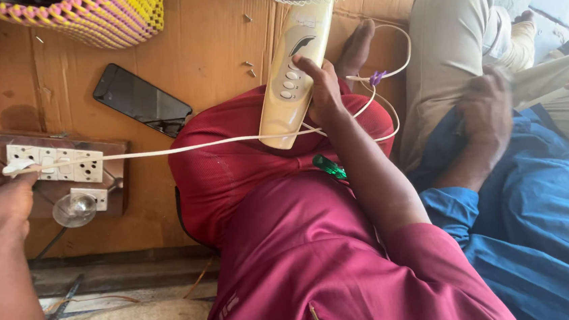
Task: The person sits on the floor with an electric fan on cardboard. They unplug the fan's power cord from the wall socket, open the fan's switch housing, then use a screwdriver to unscrew the rear housing while holding the fan steady.
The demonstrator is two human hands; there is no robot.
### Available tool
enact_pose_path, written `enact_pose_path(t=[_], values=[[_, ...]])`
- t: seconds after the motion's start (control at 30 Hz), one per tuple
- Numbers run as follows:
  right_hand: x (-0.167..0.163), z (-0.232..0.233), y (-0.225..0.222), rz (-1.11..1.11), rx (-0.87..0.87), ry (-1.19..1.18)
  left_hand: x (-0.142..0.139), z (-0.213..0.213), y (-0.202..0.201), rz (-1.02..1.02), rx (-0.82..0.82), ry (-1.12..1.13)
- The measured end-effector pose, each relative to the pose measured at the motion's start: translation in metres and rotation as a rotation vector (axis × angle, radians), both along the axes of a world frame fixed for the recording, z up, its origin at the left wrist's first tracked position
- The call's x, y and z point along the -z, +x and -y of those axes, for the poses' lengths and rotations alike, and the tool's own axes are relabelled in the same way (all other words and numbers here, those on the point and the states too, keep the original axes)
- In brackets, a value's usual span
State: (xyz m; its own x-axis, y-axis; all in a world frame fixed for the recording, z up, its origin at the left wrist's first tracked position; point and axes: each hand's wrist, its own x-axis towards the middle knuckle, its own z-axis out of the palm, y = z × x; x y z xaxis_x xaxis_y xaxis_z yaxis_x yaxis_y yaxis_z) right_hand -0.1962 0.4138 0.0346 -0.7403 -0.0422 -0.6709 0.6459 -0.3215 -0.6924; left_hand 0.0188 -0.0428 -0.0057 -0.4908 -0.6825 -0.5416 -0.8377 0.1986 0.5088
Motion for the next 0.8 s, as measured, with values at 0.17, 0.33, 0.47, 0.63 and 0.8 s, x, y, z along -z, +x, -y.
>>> enact_pose_path(t=[0.17, 0.33, 0.47, 0.63, 0.8], values=[[0.000, 0.010, 0.000, 0.005, 0.083, 0.160, -0.006, -0.004, -0.011, 0.001, -0.046, -0.034], [0.006, 0.000, -0.001, 0.053, 0.062, 0.163, 0.001, -0.002, -0.016, 0.214, -0.040, -0.148], [0.013, -0.006, -0.001, 0.107, 0.066, 0.157, 0.004, 0.001, -0.019, 0.279, 0.031, -0.198], [0.014, -0.003, 0.001, 0.008, 0.046, 0.175, 0.004, -0.004, -0.029, 0.303, 0.004, -0.219], [0.000, -0.004, 0.000, 0.047, 0.008, 0.066, -0.005, -0.010, -0.041, 0.335, 0.011, -0.235]])
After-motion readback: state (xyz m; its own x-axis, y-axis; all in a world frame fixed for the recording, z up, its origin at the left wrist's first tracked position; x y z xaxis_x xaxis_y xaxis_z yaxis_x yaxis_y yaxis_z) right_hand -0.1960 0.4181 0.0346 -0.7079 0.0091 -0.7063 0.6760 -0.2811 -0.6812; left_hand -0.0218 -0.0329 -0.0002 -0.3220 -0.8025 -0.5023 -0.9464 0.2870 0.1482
